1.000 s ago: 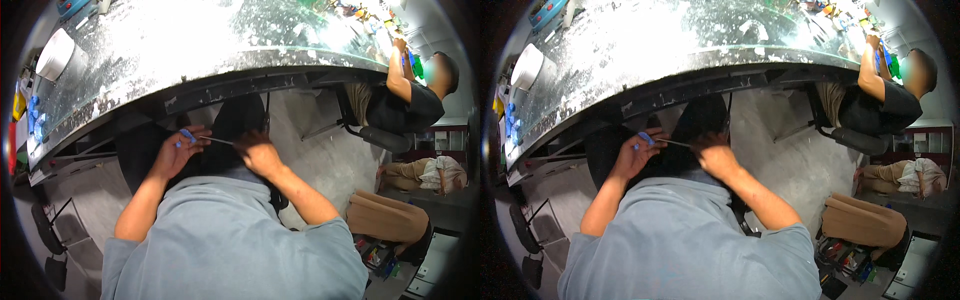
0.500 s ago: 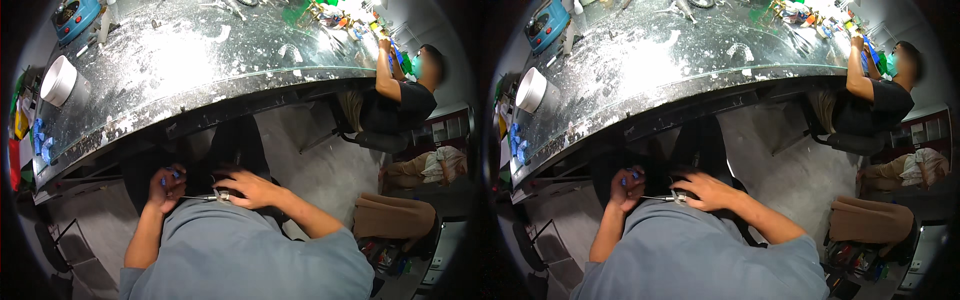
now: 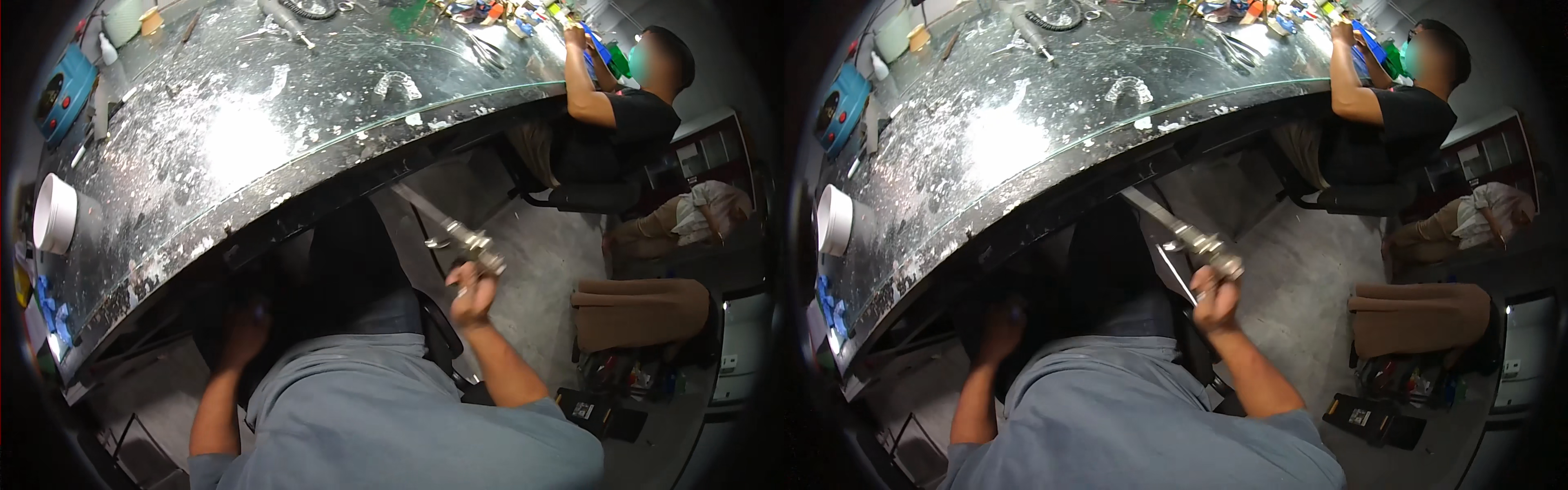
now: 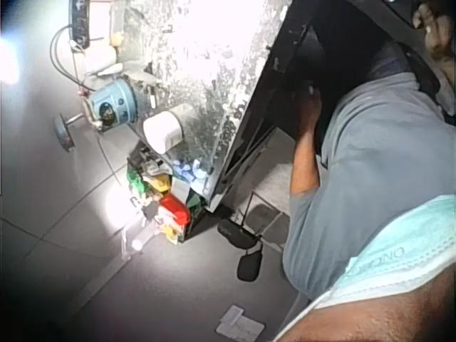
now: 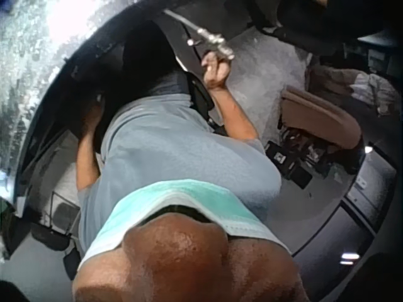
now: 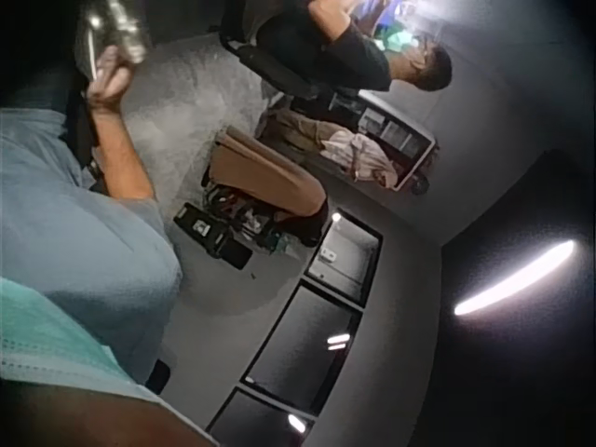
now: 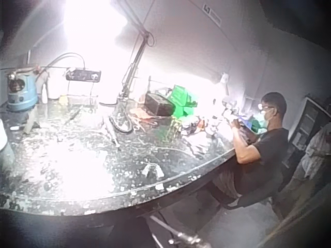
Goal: The recorder is inspecting and adjusting a clear dental alignment tray or retainer using tweezers and an air tool.
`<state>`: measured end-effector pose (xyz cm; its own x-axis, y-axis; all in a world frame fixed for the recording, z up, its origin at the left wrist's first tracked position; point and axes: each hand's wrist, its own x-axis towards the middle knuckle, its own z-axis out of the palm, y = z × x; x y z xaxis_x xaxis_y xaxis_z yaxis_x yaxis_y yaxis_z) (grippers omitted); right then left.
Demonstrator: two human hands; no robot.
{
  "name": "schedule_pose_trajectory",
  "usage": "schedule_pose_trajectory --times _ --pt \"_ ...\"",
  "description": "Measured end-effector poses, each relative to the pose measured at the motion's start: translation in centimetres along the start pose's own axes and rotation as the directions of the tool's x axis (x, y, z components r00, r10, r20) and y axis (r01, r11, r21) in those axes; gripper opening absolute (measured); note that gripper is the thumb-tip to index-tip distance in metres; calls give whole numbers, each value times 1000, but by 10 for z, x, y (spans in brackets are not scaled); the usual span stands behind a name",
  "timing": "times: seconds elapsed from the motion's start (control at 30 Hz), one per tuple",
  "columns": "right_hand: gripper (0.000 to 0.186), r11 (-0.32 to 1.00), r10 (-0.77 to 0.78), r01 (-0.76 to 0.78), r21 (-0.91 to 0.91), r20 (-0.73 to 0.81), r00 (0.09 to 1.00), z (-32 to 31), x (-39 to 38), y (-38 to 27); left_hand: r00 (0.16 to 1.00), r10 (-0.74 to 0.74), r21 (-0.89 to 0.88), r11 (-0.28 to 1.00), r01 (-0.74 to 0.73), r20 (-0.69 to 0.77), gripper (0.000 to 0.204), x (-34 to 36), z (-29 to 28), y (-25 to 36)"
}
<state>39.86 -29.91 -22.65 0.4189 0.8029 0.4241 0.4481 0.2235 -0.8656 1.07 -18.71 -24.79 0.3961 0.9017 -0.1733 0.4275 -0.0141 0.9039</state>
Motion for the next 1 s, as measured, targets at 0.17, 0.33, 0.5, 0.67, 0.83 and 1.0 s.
schedule_pose_trajectory --times 0.17,0.33,0.5,0.67,0.83,1.0 --pt "36 784 505 -261 563 -334 796 -55 61 24 844 -199 40 978 207 498 26 -13 -20 20" --pt "41 692 641 -382 613 -278 715 -48 114 40 935 -112 -343 910 232 337 24 -15 -6 27" --pt "43 676 657 -414 610 -243 714 3 170 65 884 -327 -729 504 462 334 34 -19 18 49" --pt "55 982 124 -149 -112 -205 971 20 173 117 876 -296 -897 113 428 381 43 -7 19 54" --pt "61 861 443 -383 336 -122 888 51 146 80 884 -342 -945 -189 267 318 32 -10 16 36" --pt "39 992 -127 98 -81 -627 769 50 152 55 904 -403 -989 -37 140 143 34 -8 12 61"
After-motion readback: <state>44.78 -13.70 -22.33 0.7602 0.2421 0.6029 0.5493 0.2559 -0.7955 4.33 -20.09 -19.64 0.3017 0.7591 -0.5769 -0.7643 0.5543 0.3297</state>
